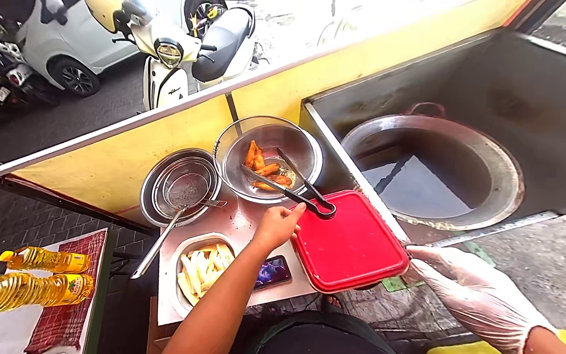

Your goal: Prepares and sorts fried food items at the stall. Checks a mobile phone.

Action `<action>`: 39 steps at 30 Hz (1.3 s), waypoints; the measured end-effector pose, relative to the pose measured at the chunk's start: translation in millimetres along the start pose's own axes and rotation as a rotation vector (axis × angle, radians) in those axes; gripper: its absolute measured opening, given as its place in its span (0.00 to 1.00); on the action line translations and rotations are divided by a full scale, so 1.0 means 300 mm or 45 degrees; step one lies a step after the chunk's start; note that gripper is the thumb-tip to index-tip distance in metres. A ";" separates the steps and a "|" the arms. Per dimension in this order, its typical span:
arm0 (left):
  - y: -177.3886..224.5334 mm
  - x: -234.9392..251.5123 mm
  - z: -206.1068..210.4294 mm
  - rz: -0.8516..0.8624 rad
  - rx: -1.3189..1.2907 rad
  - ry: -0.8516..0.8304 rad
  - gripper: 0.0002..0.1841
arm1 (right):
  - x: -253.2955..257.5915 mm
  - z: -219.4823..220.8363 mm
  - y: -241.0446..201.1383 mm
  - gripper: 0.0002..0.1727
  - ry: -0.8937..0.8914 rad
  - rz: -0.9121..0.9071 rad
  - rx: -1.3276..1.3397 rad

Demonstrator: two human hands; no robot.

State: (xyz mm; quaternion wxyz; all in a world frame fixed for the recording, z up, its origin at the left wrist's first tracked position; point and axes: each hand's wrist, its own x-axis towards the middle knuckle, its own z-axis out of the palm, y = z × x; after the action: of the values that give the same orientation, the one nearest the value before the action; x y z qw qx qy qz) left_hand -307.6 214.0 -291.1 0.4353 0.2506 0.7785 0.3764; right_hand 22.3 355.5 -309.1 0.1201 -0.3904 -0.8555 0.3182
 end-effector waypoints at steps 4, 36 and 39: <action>0.008 0.086 0.017 -0.104 0.250 0.165 0.39 | -0.006 0.001 0.023 0.26 0.001 0.017 0.057; 0.194 -0.337 -0.270 -0.099 0.632 0.272 0.23 | 0.133 0.014 0.060 0.25 -0.093 -0.152 0.128; 0.149 -0.450 -0.356 0.029 0.594 0.362 0.20 | 0.146 0.020 0.034 0.25 -0.096 -0.163 0.084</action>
State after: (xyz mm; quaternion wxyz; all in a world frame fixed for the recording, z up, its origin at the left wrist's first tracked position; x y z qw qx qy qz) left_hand -330.4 104.1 -153.0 0.2480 0.2976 0.8945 0.2232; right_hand -3.6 390.5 -322.1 0.1208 -0.3186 -0.8717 0.3523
